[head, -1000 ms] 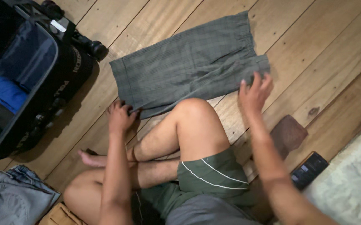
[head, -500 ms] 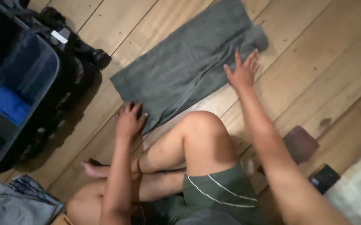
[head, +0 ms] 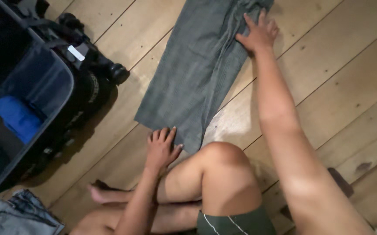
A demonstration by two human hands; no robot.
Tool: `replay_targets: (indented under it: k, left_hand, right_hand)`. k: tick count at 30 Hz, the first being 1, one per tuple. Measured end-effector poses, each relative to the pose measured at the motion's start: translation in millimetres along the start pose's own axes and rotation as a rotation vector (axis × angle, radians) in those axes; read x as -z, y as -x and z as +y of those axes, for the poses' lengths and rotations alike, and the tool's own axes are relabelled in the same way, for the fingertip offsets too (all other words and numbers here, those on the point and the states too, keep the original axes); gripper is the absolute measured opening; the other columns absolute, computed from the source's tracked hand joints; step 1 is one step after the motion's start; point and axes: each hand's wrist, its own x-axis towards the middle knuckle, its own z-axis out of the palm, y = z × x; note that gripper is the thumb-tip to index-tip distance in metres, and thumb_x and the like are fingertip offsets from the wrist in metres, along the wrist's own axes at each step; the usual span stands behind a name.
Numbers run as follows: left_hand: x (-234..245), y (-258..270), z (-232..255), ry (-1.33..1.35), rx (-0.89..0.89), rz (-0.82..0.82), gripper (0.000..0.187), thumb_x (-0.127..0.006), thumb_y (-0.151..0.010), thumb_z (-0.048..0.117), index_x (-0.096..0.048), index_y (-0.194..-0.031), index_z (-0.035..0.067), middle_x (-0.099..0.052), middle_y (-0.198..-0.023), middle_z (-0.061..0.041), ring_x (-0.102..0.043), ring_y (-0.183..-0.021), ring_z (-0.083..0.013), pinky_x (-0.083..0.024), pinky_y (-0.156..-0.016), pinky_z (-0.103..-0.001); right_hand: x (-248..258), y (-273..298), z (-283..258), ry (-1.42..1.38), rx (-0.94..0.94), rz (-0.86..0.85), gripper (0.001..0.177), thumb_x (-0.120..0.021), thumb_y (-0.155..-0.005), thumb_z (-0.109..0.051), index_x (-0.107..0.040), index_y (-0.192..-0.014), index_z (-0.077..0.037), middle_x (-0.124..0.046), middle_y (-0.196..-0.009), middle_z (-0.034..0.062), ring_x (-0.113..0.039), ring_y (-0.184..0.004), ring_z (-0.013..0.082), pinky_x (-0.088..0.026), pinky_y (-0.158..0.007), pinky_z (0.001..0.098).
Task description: The person sits on a wooden floor and folds several pairs of pants. They roll each pair of pants tightly into a cylindrical shape and place them into an open suitcase. The process is repeated for multiple pairs of pants.
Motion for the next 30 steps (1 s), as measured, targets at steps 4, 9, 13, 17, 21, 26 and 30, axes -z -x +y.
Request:
replay_targets:
  k: [4,9,13,17,21,26,30]
  left_hand:
    - [-18.5,-2.2,6.5,0.043,0.284,-0.021,0.052,-0.07,-0.089,0.046,-0.063,-0.131,0.015,-0.058,-0.132,-0.017,-0.051,-0.126,-0.0379,-0.04,-0.105,-0.052]
    - [-30.1,-24.2,-4.6,0.262,0.776,0.282,0.099,-0.08,-0.083,0.035,-0.025,-0.153,-0.007,-0.045,-0.139,-0.04,-0.048,-0.126,-0.0532,-0.041,-0.107,-0.052]
    - [-31.5,-54.3,-1.1,0.5,1.064,0.286,0.111,-0.085,-0.074,0.025,-0.016,-0.156,-0.003,-0.053,-0.139,-0.035,-0.056,-0.125,-0.0491,-0.045,-0.104,-0.048]
    - [-40.3,-69.2,0.9,0.491,1.066,0.202,0.108,-0.087,-0.073,0.026,-0.023,-0.156,0.001,-0.06,-0.132,-0.033,-0.06,-0.122,-0.0476,-0.048,-0.102,-0.048]
    - [-51.5,-83.4,-8.9,0.406,0.968,0.137,0.08,-0.087,-0.073,0.025,-0.049,-0.14,0.002,-0.066,-0.128,-0.028,-0.063,-0.119,-0.0457,-0.05,-0.099,-0.049]
    - [-59.7,-136.9,-59.7,0.319,0.709,-0.257,0.051,-0.08,-0.069,0.024,-0.072,-0.116,0.006,-0.074,-0.119,-0.024,-0.07,-0.113,-0.0378,-0.055,-0.096,-0.046]
    - [-58.3,-232.5,-89.3,-0.015,0.398,-0.166,0.035,-0.068,-0.082,0.018,-0.075,-0.115,0.01,-0.069,-0.121,-0.022,-0.064,-0.116,-0.04,-0.051,-0.097,-0.05]
  right_hand:
    - [-35.5,-55.6,48.7,-0.125,0.078,0.162,0.044,-0.064,-0.113,-0.055,-0.057,-0.153,-0.04,-0.033,-0.175,0.0092,-0.031,-0.162,0.0367,-0.029,-0.129,0.06]
    - [-41.8,-126.8,86.2,-0.35,0.211,0.607,0.074,-0.075,-0.099,-0.018,-0.033,-0.16,-0.008,-0.034,-0.162,0.0277,-0.033,-0.153,0.0461,-0.034,-0.126,0.0491]
    - [-28.0,-144.9,91.2,-0.444,0.051,0.292,0.074,-0.086,-0.085,-0.023,-0.045,-0.144,-0.005,-0.058,-0.138,0.0236,-0.055,-0.13,0.0397,-0.046,-0.109,0.0442]
    - [-20.4,-143.2,86.2,-0.417,0.067,0.226,0.062,-0.093,-0.073,-0.024,-0.064,-0.123,-0.003,-0.073,-0.121,0.0193,-0.071,-0.114,0.0342,-0.055,-0.097,0.0415]
    - [-19.6,-117.0,104.8,-0.444,0.118,0.317,0.062,-0.092,-0.066,-0.019,-0.063,-0.118,-0.001,-0.072,-0.115,0.02,-0.07,-0.108,0.0357,-0.055,-0.091,0.042]
    - [-10.7,-30.1,157.8,-0.552,0.122,0.269,0.06,-0.091,-0.065,-0.013,-0.067,-0.119,-0.003,-0.075,-0.115,0.0166,-0.072,-0.106,0.0293,-0.057,-0.089,0.039]
    - [2.5,115.5,183.1,-0.571,0.211,0.351,0.049,-0.092,-0.075,-0.01,-0.069,-0.117,0.0,-0.076,-0.107,0.0158,-0.073,-0.096,0.0278,-0.057,-0.084,0.041]
